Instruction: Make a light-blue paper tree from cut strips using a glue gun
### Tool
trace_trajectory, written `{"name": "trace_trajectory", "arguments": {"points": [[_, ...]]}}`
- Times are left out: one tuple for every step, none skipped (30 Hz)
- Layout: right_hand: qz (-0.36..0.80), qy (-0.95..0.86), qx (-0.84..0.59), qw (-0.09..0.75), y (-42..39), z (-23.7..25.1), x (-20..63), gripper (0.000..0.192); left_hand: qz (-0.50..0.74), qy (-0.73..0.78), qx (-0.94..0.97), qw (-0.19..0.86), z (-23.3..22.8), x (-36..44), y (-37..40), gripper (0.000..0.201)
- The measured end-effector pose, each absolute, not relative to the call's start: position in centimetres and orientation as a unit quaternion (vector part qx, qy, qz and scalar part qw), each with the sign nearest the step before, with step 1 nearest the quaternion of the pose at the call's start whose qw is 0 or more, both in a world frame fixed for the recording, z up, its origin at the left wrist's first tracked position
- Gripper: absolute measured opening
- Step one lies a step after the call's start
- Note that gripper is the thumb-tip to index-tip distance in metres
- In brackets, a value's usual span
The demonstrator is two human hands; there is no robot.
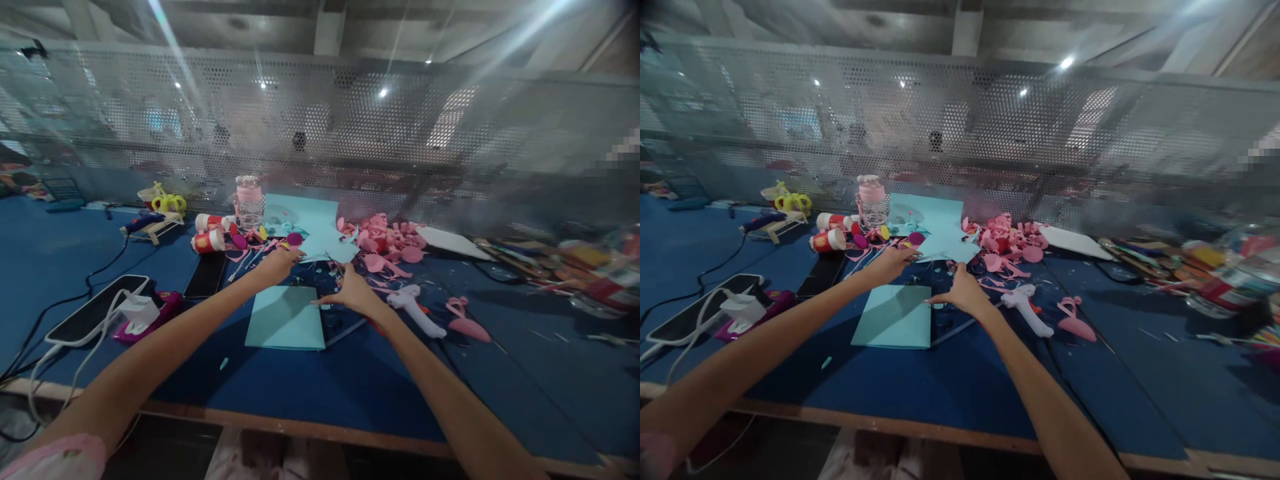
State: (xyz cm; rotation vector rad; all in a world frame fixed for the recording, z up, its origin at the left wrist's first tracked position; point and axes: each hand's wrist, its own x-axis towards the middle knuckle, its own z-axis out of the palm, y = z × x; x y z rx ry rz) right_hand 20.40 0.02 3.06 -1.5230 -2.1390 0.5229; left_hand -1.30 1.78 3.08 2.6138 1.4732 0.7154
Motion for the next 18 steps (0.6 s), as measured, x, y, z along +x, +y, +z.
{"name": "trace_trajectory", "arguments": {"points": [[0.177,-0.775,-0.561,0.232,0.0,2.9,20.2,0.094,0.251,0.485,0.837,0.025,3.5,-1.4,1.5,0.043],[0.171,-0.769,-0.567,0.24,0.1,2.8,20.2,0.092,0.285,0.496,0.82,0.017,3.9,-1.5,1.0,0.042],[0.172,-0.761,-0.571,0.255,0.2,2.8,20.2,0.086,0.32,0.51,0.798,0.005,4.2,-1.7,0.5,0.041],[0.179,-0.749,-0.576,0.275,0.4,2.9,20.4,0.076,0.35,0.519,0.78,-0.001,4.5,-2.0,0.0,0.04],[0.19,-0.736,-0.579,0.293,0.6,3.0,20.5,0.064,0.379,0.527,0.761,0.001,4.6,-2.3,-0.6,0.039],[0.201,-0.727,-0.58,0.308,0.7,3.1,20.7,0.052,0.406,0.537,0.739,0.004,4.7,-2.7,-1.0,0.038],[0.211,-0.724,-0.577,0.314,0.8,3.3,20.8,0.044,0.428,0.537,0.726,0.028,4.6,-3.2,-1.3,0.036],[0.216,-0.727,-0.571,0.313,0.8,3.3,20.8,0.04,0.455,0.527,0.715,0.068,4.6,-3.7,-1.4,0.036],[0.218,-0.738,-0.562,0.304,0.6,3.4,20.7,0.039,0.492,0.512,0.693,0.122,4.5,-4.3,-1.4,0.034],[0.217,-0.754,-0.549,0.29,0.4,3.4,20.6,0.039,0.531,0.501,0.661,0.174,4.4,-4.9,-1.2,0.033],[0.213,-0.772,-0.533,0.273,0.1,3.3,20.3,0.04,0.573,0.49,0.621,0.215,4.3,-5.4,-1.0,0.032],[0.208,-0.788,-0.52,0.255,-0.2,3.2,20.1,0.041,0.61,0.475,0.587,0.24,4.3,-5.9,-0.7,0.033],[0.203,-0.802,-0.51,0.238,-0.5,3.1,19.8,0.043,0.637,0.462,0.562,0.255,4.4,-6.3,-0.5,0.036],[0.198,-0.812,-0.502,0.224,-0.7,2.9,19.5,0.044,0.656,0.45,0.543,0.27,4.5,-6.6,-0.4,0.04],[0.195,-0.818,-0.496,0.215,-0.9,2.8,19.3,0.043,0.668,0.441,0.531,0.279,4.7,-6.8,-0.3,0.043],[0.194,-0.819,-0.495,0.214,-0.9,2.8,19.2,0.04,0.675,0.436,0.527,0.277,5.0,-6.9,-0.4,0.045],[0.196,-0.815,-0.498,0.222,-1.0,2.8,19.1,0.037,0.68,0.437,0.529,0.261,5.2,-6.9,-0.6,0.044],[0.202,-0.805,-0.505,0.237,-0.9,2.8,19.0,0.035,0.68,0.444,0.538,0.225,5.4,-6.9,-0.9,0.042]]}}
